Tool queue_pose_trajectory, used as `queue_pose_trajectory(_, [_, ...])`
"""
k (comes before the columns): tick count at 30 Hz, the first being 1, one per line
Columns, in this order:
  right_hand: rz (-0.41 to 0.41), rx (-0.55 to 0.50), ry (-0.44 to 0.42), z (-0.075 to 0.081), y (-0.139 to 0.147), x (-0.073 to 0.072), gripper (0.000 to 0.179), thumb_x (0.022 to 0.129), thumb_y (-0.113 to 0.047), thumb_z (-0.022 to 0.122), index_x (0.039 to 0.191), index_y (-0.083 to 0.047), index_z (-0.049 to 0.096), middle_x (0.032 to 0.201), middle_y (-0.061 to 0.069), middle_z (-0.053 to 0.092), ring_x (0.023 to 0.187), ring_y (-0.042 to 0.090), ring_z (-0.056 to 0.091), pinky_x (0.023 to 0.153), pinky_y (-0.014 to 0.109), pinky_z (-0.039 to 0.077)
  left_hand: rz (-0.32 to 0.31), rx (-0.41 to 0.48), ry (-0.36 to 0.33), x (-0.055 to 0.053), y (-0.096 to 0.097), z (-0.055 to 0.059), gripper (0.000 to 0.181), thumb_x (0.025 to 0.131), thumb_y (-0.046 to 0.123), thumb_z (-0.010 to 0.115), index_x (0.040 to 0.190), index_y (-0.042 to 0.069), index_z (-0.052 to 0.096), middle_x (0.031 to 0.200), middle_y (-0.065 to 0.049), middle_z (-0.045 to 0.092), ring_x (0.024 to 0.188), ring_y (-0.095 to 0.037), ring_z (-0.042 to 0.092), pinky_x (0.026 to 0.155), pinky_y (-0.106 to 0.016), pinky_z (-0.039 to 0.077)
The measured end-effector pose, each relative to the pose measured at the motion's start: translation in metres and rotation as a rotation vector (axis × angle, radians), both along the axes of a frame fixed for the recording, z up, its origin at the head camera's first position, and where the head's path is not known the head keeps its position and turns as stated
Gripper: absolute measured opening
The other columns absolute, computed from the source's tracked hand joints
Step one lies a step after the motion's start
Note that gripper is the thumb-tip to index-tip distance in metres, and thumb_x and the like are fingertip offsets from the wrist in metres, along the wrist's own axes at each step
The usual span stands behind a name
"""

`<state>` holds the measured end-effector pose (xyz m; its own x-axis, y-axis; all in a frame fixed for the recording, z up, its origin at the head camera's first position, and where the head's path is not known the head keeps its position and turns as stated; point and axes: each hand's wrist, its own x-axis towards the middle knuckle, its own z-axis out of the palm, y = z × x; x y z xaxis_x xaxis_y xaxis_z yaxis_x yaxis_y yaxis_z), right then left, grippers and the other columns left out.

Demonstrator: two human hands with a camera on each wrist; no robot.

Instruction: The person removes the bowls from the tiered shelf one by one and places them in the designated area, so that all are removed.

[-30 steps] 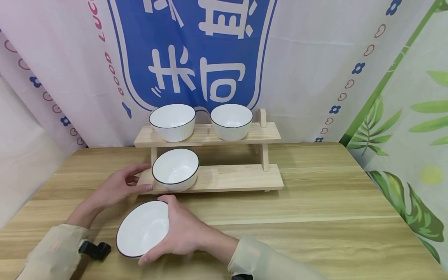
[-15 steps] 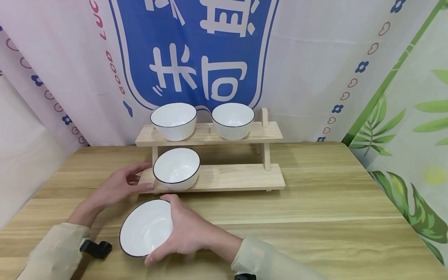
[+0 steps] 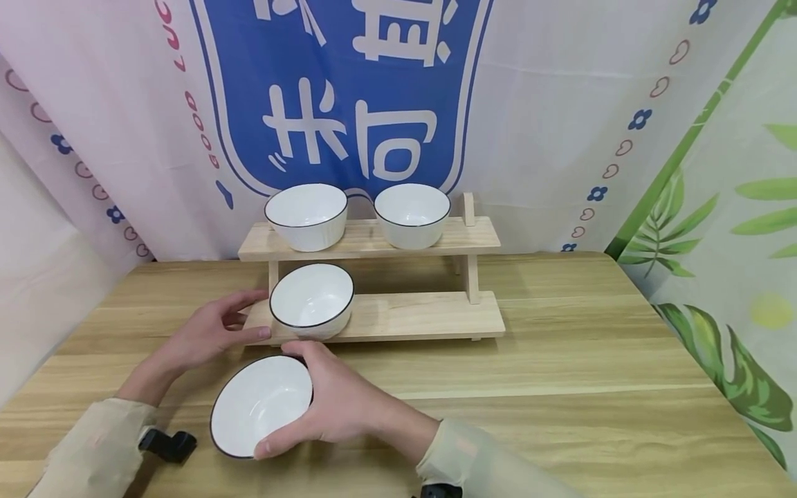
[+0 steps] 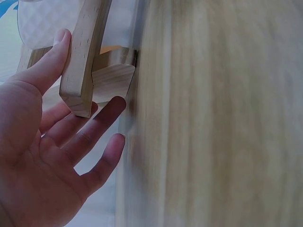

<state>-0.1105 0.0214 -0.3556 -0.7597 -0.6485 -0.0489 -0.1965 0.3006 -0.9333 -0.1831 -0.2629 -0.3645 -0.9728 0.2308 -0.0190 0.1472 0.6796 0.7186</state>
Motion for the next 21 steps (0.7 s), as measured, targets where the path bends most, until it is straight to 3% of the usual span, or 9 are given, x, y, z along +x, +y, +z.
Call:
queue_pose_trajectory(4, [0.004,-0.042,0.022,0.005,0.004,-0.003,0.095,0.075,-0.027,0.100,0.154,-0.024,0.047,0.154,-0.012,0.054,0.143,0.007,0.051,0.124,0.031,0.038,0.005,-0.010,-0.001,0.001,-0.002,-0.001,0.079,0.095,0.041,0.084,0.159,0.010,0.050,0.155,-0.023,0.057,0.121,-0.036,0.069,0.093,-0.037,0.055])
queue_pose_trajectory(9, [0.029,-0.123,0.026,0.013,0.007,-0.005,0.092,0.080,-0.020,0.096,0.157,-0.013,0.045,0.159,-0.002,0.054,0.151,0.008,0.047,0.130,0.032,0.032,0.005,-0.001,-0.004,0.001,-0.002,-0.002,0.080,0.094,0.042,0.084,0.159,0.008,0.050,0.152,-0.023,0.059,0.119,-0.035,0.070,0.090,-0.035,0.056])
queue_pose_trajectory(16, [0.048,-0.213,0.061,0.025,0.013,-0.006,0.086,0.084,-0.014,0.093,0.156,-0.011,0.046,0.158,0.006,0.055,0.149,0.012,0.052,0.126,0.029,0.038,0.003,0.004,-0.002,0.001,-0.002,-0.001,0.080,0.094,0.041,0.084,0.159,0.008,0.050,0.150,-0.023,0.061,0.119,-0.035,0.071,0.088,-0.035,0.056])
queue_pose_trajectory(21, [0.033,-0.268,0.108,0.035,0.019,-0.006,0.086,0.084,-0.010,0.091,0.156,-0.009,0.045,0.156,0.007,0.057,0.148,0.024,0.055,0.125,0.031,0.041,0.001,0.003,-0.001,0.001,-0.001,0.000,0.080,0.094,0.041,0.084,0.159,0.009,0.050,0.150,-0.024,0.061,0.120,-0.035,0.071,0.090,-0.035,0.056])
